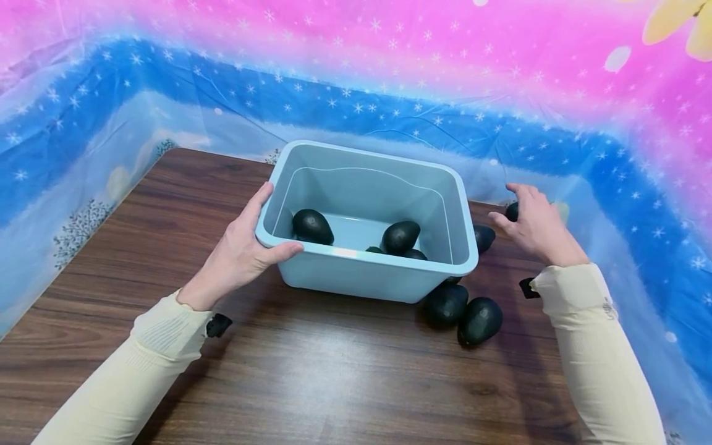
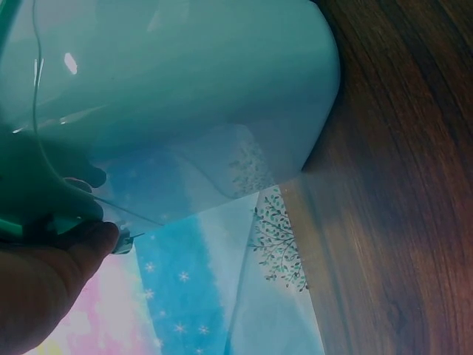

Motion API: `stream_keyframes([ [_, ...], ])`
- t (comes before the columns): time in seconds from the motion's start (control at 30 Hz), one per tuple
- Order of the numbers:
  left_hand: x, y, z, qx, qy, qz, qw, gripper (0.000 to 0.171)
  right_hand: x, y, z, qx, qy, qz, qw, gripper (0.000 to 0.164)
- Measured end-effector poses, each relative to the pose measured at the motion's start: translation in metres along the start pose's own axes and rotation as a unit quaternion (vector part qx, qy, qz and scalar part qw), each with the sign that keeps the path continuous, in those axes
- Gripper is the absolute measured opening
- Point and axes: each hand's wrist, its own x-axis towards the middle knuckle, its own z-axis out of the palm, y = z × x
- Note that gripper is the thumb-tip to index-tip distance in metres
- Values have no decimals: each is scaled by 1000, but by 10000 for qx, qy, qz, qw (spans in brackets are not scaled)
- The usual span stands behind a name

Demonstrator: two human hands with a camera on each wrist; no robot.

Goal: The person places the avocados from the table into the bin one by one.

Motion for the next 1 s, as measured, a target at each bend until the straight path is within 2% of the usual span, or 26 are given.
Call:
stream_keyframes([
  [0.37,1,-2,0,-14,-22,7,10000,101,11,21,30,198,-701,121,9973,89],
  [0.63,0,-3,-1,-15,-17,4,10000,101,21,37,53,268,-1025,225,9941,93],
  [0.8,0,-2,0,-39,-31,43,10000,101,22,39,63,311,-1161,125,9927,95],
  [1.0,0,-3,0,-74,-26,57,10000,101,25,38,72,151,-1306,-116,9913,88],
])
